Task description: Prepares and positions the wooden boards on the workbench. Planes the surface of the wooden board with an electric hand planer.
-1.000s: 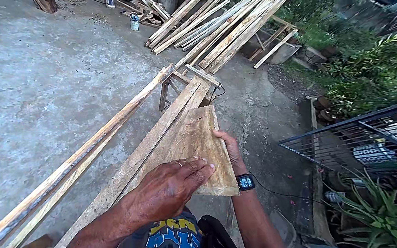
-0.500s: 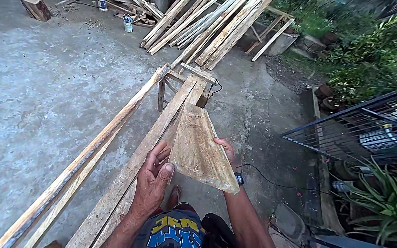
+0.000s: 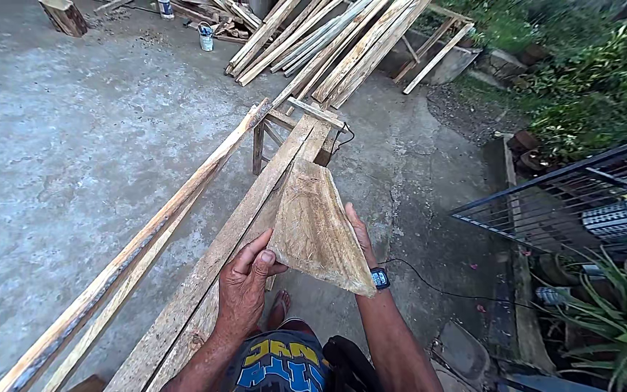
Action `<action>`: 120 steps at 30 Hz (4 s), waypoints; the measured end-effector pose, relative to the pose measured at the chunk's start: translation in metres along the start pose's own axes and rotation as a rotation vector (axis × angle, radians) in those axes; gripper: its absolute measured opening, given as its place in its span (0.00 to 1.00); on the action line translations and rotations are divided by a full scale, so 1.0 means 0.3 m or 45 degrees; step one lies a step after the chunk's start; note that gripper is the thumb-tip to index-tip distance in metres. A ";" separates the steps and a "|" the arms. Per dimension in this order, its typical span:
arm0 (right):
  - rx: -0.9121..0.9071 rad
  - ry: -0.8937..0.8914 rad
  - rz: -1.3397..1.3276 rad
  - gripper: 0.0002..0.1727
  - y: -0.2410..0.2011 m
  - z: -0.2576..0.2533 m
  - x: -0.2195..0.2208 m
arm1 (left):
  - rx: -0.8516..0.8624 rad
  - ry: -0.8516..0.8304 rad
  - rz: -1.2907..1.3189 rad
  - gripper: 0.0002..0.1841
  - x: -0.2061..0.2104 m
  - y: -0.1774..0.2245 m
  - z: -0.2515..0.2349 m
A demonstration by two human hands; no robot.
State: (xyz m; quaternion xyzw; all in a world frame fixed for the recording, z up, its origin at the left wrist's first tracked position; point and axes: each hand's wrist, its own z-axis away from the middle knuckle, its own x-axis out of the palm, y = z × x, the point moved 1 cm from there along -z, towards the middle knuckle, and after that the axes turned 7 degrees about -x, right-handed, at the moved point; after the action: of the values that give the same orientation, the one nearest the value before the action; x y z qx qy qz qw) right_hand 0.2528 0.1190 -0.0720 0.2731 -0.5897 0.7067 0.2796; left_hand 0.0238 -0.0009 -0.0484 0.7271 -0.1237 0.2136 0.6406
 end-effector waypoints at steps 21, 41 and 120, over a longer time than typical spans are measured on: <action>-0.048 0.119 0.027 0.29 -0.046 -0.032 0.030 | -0.018 -0.074 0.077 0.19 0.024 0.050 -0.108; 0.549 0.139 0.184 0.23 0.434 -0.234 -0.268 | -0.636 0.412 -0.279 0.25 -0.516 -0.403 -0.056; 0.394 0.189 1.433 0.43 0.486 -0.511 -0.498 | -0.443 0.564 -2.074 0.34 -0.239 -0.947 -0.650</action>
State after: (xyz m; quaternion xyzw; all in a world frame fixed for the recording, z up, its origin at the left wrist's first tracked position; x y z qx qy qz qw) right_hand 0.2434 0.2377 -0.3020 -0.0946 -0.5129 0.8415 -0.1413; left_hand 0.0600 0.2267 -0.3146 0.4222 0.5332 -0.1976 0.7059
